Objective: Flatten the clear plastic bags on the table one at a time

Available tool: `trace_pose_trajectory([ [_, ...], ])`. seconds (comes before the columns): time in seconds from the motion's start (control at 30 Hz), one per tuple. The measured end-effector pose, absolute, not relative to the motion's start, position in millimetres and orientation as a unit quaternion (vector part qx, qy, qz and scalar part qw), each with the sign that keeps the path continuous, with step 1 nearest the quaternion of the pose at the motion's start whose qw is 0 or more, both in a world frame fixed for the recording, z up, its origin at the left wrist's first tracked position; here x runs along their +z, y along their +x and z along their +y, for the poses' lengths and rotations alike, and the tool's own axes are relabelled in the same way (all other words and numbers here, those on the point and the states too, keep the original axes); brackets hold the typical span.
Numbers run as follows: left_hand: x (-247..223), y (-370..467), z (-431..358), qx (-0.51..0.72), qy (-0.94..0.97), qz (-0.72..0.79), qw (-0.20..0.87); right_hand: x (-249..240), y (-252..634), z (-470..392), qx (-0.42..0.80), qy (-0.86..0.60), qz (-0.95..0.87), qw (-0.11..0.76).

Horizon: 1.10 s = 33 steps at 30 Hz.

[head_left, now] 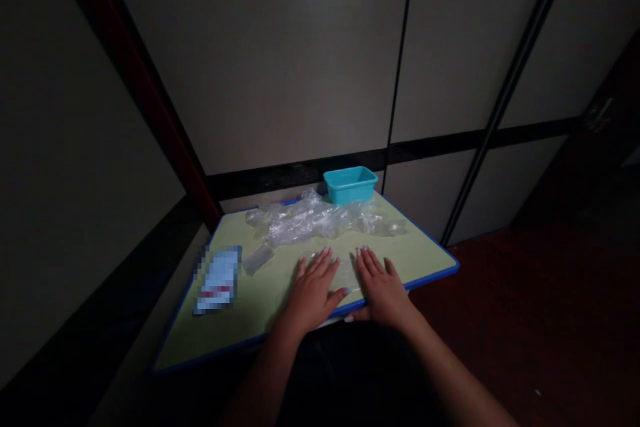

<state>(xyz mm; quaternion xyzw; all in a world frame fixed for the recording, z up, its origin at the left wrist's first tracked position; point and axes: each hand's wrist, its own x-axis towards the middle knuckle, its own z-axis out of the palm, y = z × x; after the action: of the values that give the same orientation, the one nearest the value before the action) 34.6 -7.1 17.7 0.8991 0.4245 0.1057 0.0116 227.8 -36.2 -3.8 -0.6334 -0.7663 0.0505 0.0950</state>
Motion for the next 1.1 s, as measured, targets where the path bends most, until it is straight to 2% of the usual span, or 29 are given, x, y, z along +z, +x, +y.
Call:
trace_pose_trajectory([
  [0.2,8.6,41.3,-3.1,0.097,0.904,0.415,0.037,-23.2,267.8,-37.5,0.081,-0.524,-0.736,0.421],
  [0.27,8.3,40.3,-3.0,0.096,0.906,0.411,0.039,-26.3,275.1,-37.4,0.070,-0.537,-0.688,0.484],
  [0.33,8.1,40.1,-3.5,0.094,0.906,0.411,0.036,-27.4,275.5,-37.9,0.055,-0.550,-0.661,0.507],
  [0.43,6.6,40.8,-4.1,0.092,0.902,0.421,0.030,-26.3,267.8,-41.0,0.036,-0.559,-0.677,0.476],
  [0.63,3.7,42.1,-3.1,0.090,0.896,0.435,0.023,-12.5,252.5,-47.1,0.004,-0.588,-0.783,0.202],
  [0.7,3.8,42.3,-2.8,0.086,0.895,0.437,0.022,-7.2,250.7,-47.0,0.007,-0.597,-0.789,0.149],
  [0.8,4.1,42.5,-2.7,0.074,0.894,0.442,0.028,-3.2,250.3,-46.5,0.004,-0.600,-0.791,0.119],
  [1.1,1.4,41.5,-1.6,0.073,0.890,0.447,0.050,-9.1,252.9,-44.4,-0.023,-0.601,-0.793,0.101],
])
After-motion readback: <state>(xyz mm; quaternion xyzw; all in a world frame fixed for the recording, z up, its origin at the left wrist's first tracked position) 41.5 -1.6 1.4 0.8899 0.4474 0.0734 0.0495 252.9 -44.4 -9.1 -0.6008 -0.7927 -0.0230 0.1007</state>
